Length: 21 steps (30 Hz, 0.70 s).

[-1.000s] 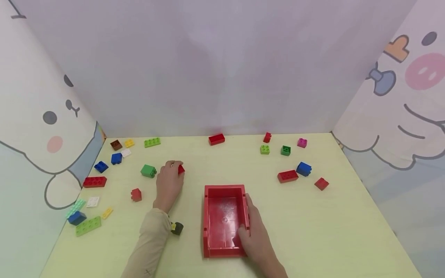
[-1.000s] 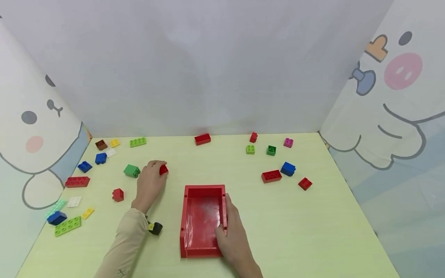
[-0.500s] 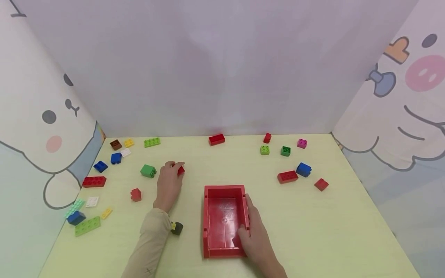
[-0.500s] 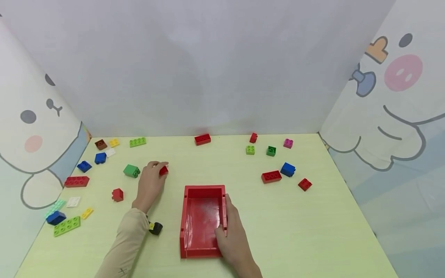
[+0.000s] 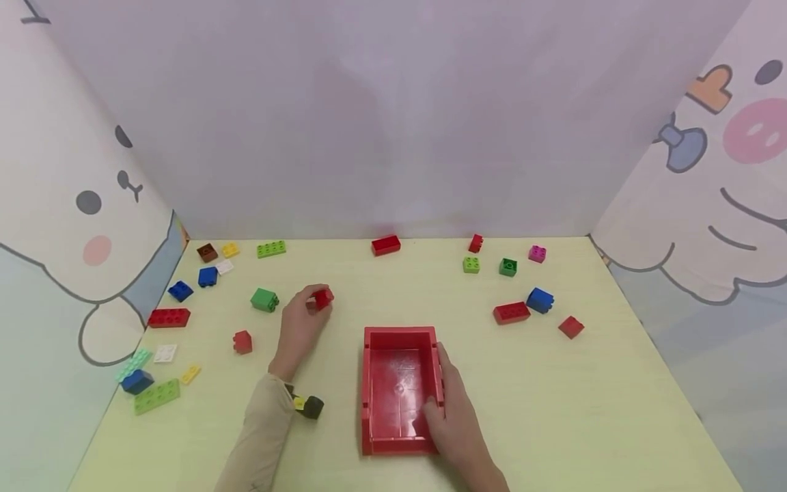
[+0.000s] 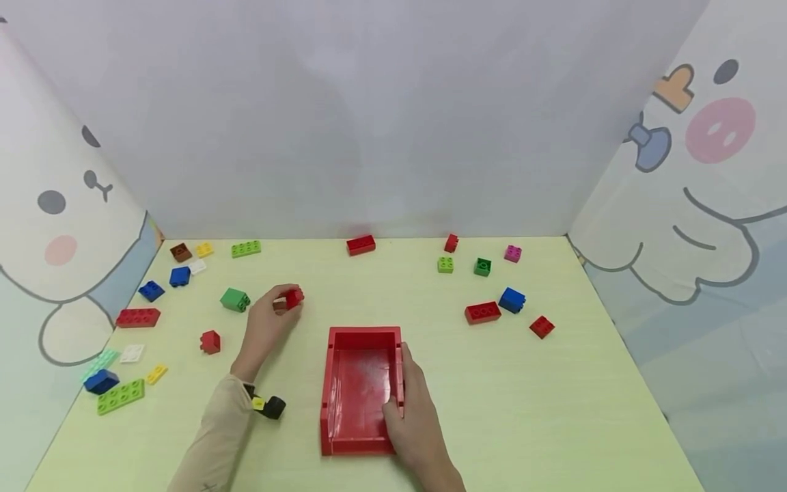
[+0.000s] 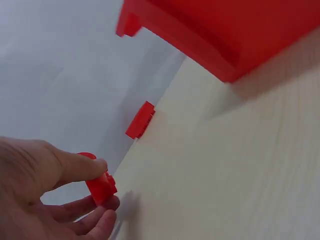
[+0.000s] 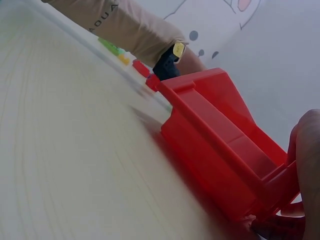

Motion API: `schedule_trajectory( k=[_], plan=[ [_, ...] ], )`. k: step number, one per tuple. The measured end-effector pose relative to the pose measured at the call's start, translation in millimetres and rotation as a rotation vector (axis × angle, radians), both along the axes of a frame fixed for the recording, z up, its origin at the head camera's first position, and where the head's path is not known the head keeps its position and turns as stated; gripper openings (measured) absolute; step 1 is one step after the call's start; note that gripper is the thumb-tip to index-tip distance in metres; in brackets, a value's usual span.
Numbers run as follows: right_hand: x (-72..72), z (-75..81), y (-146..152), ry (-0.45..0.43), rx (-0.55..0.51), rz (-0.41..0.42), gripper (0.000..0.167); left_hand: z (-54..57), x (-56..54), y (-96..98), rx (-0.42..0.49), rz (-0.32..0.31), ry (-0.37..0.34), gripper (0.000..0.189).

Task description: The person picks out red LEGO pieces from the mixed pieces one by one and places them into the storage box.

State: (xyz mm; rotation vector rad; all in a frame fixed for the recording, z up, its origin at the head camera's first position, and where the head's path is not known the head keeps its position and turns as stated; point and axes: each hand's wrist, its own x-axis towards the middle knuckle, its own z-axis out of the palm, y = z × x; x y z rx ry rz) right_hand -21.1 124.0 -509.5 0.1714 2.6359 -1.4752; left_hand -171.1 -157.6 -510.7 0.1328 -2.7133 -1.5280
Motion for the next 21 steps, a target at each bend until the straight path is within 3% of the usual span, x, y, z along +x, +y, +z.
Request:
schedule_trajectory(
  k=[4,9,17,21],
  plan=[
    [-0.3,-0.2,0,0.002,0.004,-0.001,0.117,8.1,2.2,-6.2,0.243,-0.052,-0.122,0.047],
    [-0.5,-1.7,0,0.015,0.007,-0.002,0.118,20.0,8.3,-13.0,0.442,-0.097,-0.259,0.051],
    [-0.4,-3.5,0,0.025,0.027,0.002,0.118,33.9,23.1,-14.2,0.603,-0.151,-0.314,0.05],
    [-0.5,-3.3,0,0.02,0.021,0.002,0.119,40.1,31.6,-10.6,0.591,-0.208,-0.283,0.05]
  ],
)
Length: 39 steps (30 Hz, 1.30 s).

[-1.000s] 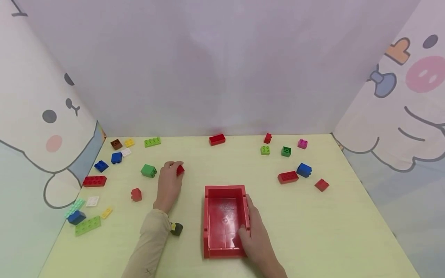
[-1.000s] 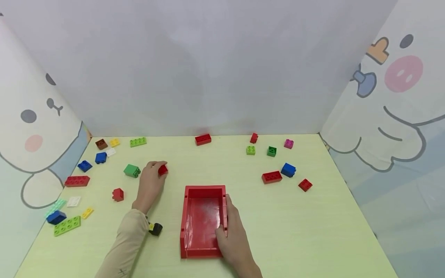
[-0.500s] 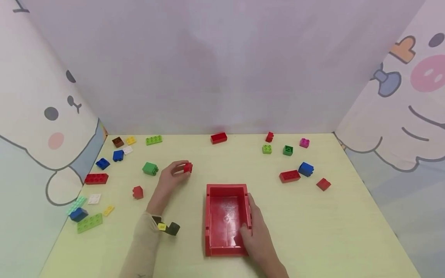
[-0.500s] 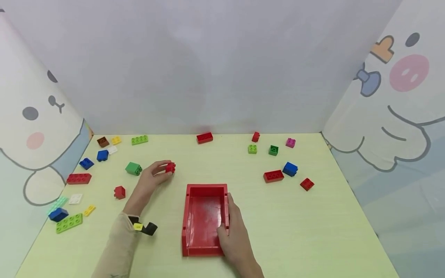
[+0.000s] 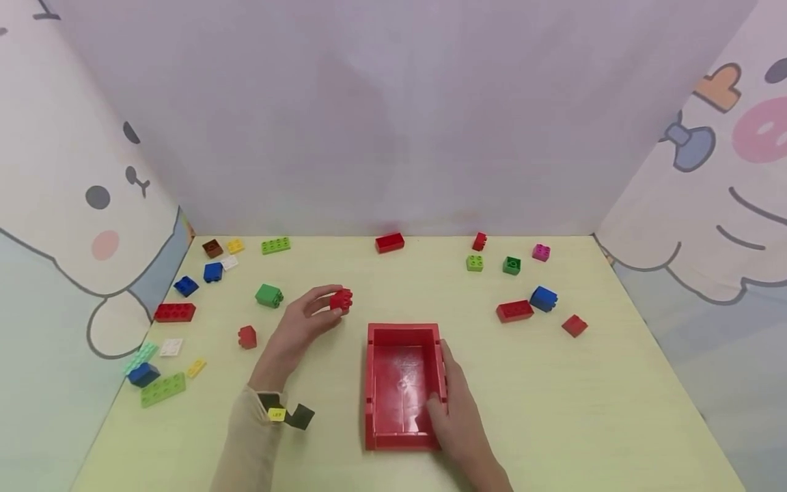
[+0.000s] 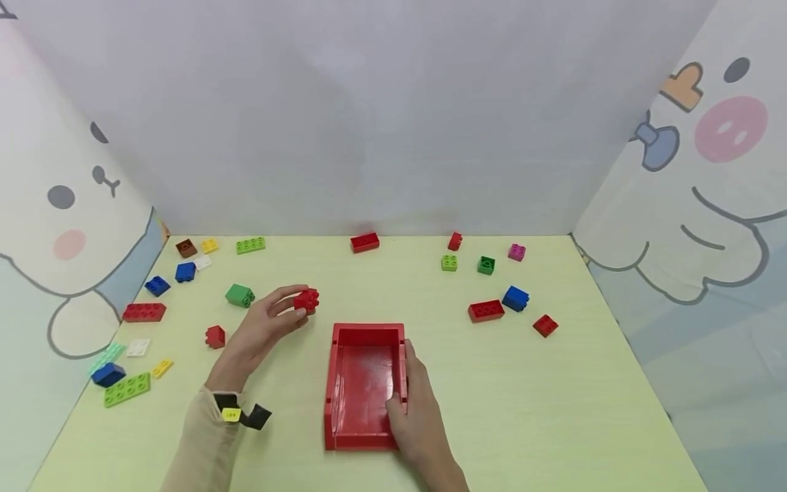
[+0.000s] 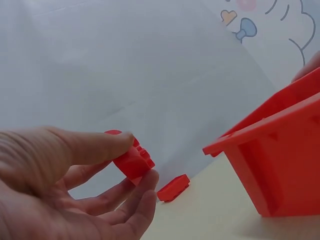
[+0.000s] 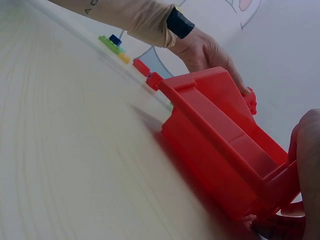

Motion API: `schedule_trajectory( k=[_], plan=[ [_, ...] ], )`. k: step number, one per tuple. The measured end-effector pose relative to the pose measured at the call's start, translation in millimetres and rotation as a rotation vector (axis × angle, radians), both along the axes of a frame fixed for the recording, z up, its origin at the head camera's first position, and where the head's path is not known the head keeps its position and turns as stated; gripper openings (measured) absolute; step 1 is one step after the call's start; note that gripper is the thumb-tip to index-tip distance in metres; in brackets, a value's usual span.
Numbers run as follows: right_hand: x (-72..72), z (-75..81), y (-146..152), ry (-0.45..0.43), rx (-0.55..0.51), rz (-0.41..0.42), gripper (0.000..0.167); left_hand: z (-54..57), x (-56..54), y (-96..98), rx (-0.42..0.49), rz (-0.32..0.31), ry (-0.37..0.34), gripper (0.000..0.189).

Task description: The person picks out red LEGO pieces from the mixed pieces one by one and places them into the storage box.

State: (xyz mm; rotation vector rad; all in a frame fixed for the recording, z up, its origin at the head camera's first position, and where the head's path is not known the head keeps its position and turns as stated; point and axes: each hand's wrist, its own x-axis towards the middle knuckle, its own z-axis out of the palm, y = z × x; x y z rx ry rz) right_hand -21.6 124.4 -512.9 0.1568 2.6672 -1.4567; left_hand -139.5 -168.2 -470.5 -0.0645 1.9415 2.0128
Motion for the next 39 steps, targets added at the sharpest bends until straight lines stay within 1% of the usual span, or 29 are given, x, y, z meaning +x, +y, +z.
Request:
schedule_trajectory(
  k=[3,10,15,17,19,23,26,29,34,39],
  plan=[
    [-0.4,0.3,0,-0.001,-0.007,-0.002,0.119,5.3,6.7,4.4,-0.025,-0.031,0.035,0.049],
    [-0.8,-1.2,0,0.014,-0.006,0.005,0.118,20.6,23.1,17.4,-0.014,-0.09,0.08,0.047],
    [-0.8,-0.6,0,0.021,-0.004,0.006,0.117,31.1,36.1,31.4,-0.05,-0.15,0.136,0.046],
    [-0.7,-0.3,0,0.023,-0.002,0.008,0.117,33.0,40.1,37.2,-0.06,-0.177,0.158,0.046],
    [-0.7,-0.4,1,0.025,0.0,0.01,0.117,32.7,43.0,41.6,-0.058,-0.193,0.178,0.046],
    [-0.5,-0.7,1,0.023,-0.002,0.013,0.118,28.4,45.6,46.9,-0.063,-0.216,0.205,0.046],
    [-0.4,-0.4,1,0.017,-0.001,0.012,0.118,26.6,46.9,50.0,-0.1,-0.204,0.209,0.046],
    [-0.5,-0.6,1,0.023,0.001,0.013,0.118,25.6,48.6,53.6,-0.17,-0.18,0.222,0.046],
    [-0.5,-0.3,1,0.03,0.0,0.016,0.117,24.2,51.1,60.7,-0.295,-0.165,0.304,0.044],
    [-0.4,-0.5,2,0.023,-0.002,0.019,0.116,22.4,52.9,66.7,-0.369,-0.183,0.409,0.044]
  ],
)
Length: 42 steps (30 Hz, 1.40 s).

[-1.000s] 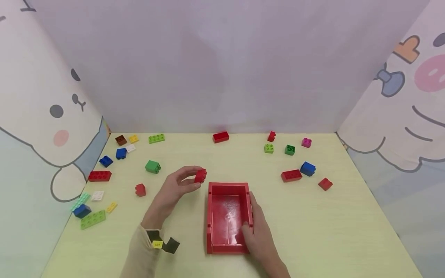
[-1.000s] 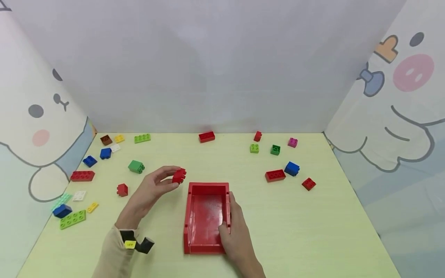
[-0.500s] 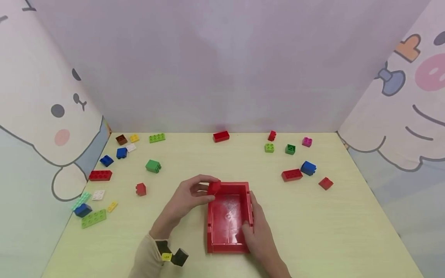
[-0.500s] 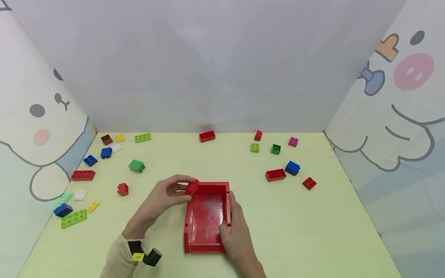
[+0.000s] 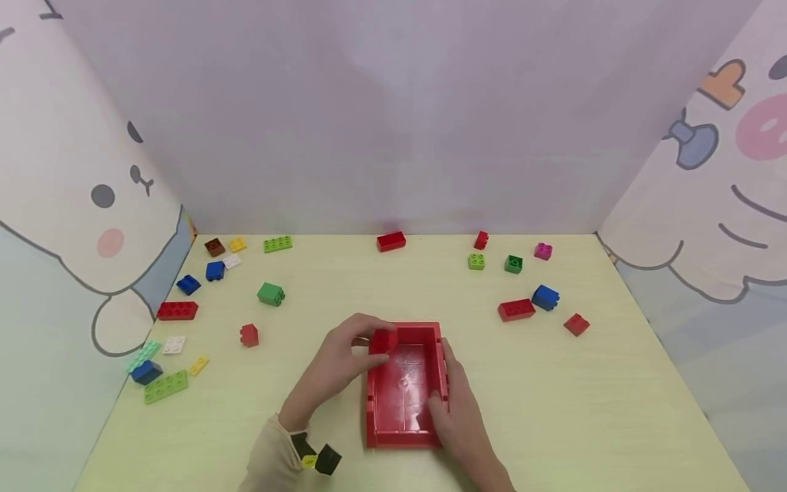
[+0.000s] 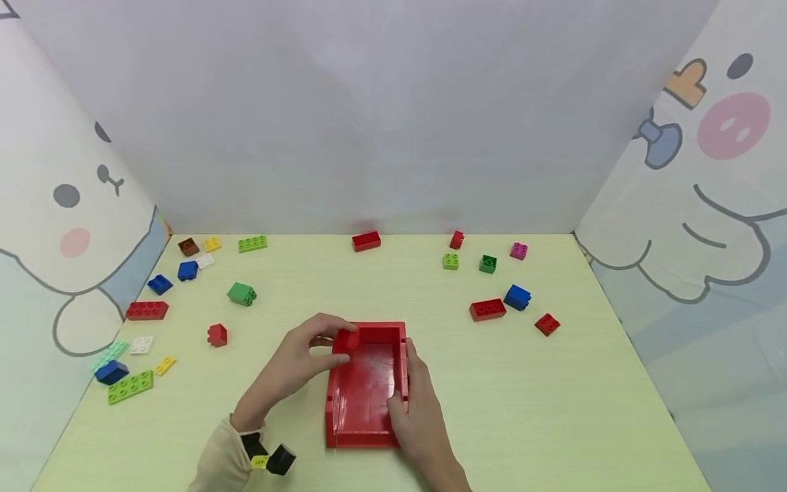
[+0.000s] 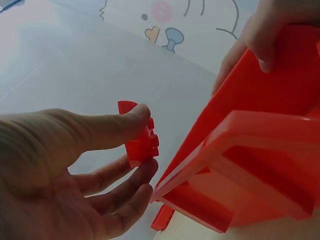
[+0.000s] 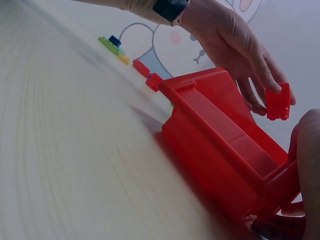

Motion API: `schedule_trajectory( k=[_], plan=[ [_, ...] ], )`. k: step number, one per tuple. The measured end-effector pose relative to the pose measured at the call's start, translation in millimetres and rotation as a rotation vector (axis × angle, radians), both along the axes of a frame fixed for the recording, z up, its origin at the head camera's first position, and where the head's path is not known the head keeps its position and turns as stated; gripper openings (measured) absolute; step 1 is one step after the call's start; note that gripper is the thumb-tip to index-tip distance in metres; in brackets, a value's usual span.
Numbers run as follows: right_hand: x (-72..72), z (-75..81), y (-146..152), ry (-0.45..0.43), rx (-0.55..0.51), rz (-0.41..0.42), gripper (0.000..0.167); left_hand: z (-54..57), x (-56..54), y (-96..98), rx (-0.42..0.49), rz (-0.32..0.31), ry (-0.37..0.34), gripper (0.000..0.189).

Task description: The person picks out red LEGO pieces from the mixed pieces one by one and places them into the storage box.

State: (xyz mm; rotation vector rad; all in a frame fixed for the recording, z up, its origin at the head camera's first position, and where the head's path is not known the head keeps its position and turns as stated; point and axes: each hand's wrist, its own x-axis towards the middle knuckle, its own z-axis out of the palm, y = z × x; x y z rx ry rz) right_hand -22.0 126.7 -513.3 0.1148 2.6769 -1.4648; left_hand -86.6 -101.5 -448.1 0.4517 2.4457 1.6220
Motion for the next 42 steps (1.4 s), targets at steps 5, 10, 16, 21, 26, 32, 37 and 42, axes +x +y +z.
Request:
schedule_trajectory(
  k=[5,10,16,21,26,32,37,42],
  plan=[
    [0.0,-1.0,1,-0.001,0.001,0.0,0.117,-0.1,2.2,4.2,-0.109,-0.025,0.095,0.045],
    [0.0,-0.6,1,-0.001,0.0,0.004,0.118,3.2,5.3,9.6,-0.231,-0.037,0.191,0.044],
    [0.6,1.7,1,-0.009,-0.008,0.004,0.119,6.9,10.2,17.4,-0.405,-0.033,0.268,0.046],
    [0.4,2.9,0,-0.01,-0.006,0.005,0.118,5.5,12.9,24.5,-0.53,-0.013,0.366,0.047],
    [-0.2,2.9,0,-0.018,-0.002,-0.005,0.119,-0.9,13.9,31.8,-0.679,0.004,0.473,0.047],
    [-1.3,2.0,-1,-0.034,-0.004,-0.011,0.12,-4.4,15.7,34.3,-0.78,0.023,0.513,0.047],
    [-1.6,2.3,-1,-0.032,-0.004,-0.01,0.118,-5.9,15.1,35.3,-0.821,0.054,0.506,0.048],
    [0.4,2.0,-1,-0.07,-0.014,-0.021,0.118,-8.0,17.8,40.0,-0.889,0.077,0.503,0.043]
  ],
)
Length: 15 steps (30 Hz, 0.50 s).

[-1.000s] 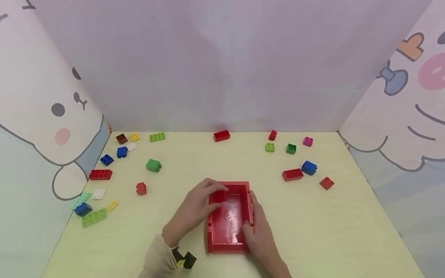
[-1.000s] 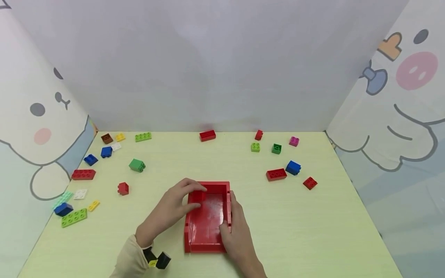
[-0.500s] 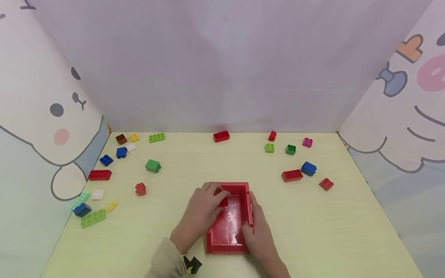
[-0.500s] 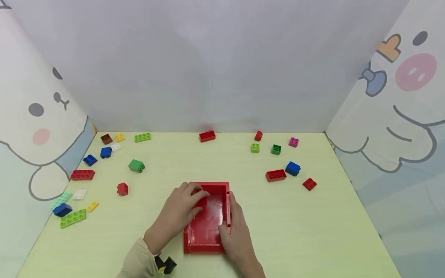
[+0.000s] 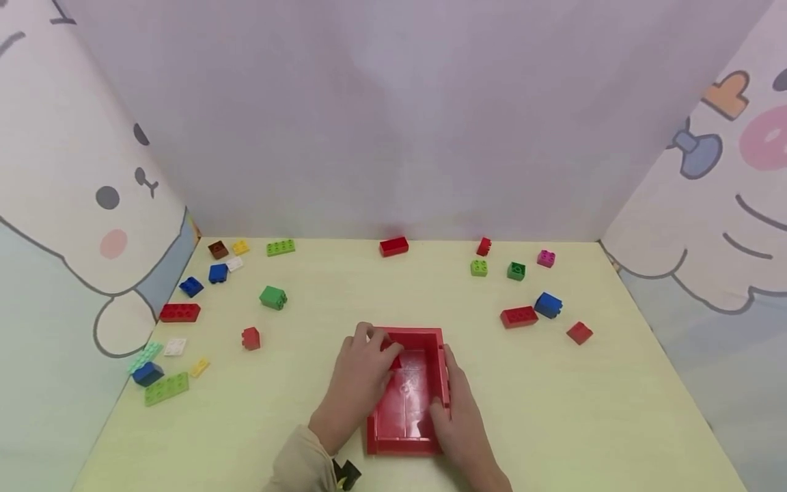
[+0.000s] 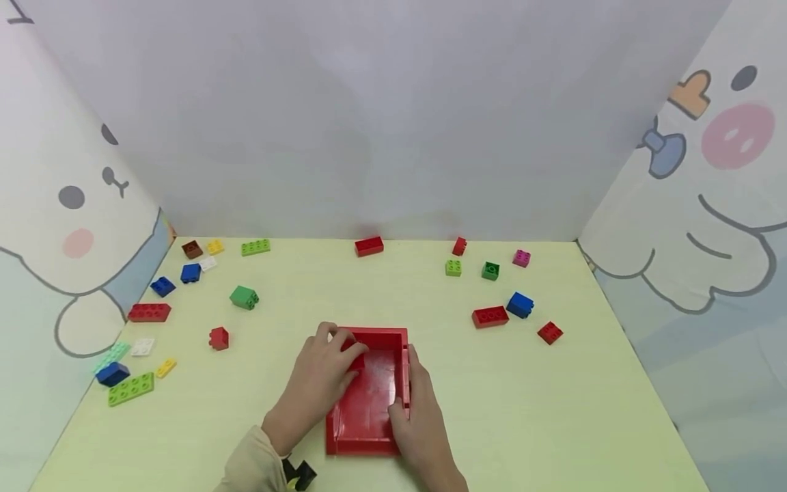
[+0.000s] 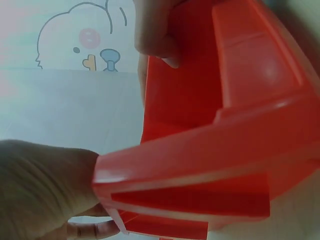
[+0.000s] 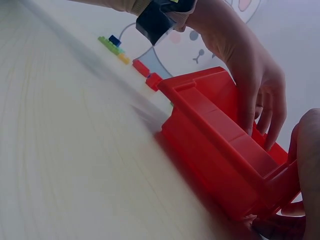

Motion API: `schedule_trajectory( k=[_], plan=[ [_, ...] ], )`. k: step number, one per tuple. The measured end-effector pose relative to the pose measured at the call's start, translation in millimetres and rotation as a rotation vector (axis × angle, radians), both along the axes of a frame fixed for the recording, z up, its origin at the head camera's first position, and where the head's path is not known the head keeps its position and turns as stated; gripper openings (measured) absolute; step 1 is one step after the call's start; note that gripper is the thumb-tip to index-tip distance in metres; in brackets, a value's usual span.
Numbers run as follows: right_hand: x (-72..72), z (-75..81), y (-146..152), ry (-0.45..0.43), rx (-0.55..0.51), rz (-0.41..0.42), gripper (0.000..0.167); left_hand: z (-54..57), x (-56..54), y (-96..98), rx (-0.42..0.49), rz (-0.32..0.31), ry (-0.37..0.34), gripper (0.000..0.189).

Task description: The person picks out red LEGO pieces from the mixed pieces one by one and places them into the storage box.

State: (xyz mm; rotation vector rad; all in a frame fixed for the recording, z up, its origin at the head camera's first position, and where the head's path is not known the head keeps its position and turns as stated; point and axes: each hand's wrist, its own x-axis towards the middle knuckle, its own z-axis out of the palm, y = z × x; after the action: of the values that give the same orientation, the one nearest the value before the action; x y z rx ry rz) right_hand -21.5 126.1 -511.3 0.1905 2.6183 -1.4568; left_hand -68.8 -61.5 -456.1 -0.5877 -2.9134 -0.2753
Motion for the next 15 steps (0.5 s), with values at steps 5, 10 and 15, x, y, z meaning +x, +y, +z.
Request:
schedule_trajectory(
  k=[5,10,15],
  plan=[
    [0.9,-0.3,-3,-0.044,-0.005,-0.024,0.116,-3.4,2.9,3.9,-0.043,0.03,0.048,0.035],
    [3.3,-0.7,-6,-0.073,-0.024,-0.044,0.11,-7.4,4.4,7.2,-0.072,0.047,0.047,0.038],
    [2.6,0.6,-8,-0.077,-0.084,-0.046,0.106,-11.0,0.8,9.8,-0.095,0.048,0.044,0.04]
  ],
)
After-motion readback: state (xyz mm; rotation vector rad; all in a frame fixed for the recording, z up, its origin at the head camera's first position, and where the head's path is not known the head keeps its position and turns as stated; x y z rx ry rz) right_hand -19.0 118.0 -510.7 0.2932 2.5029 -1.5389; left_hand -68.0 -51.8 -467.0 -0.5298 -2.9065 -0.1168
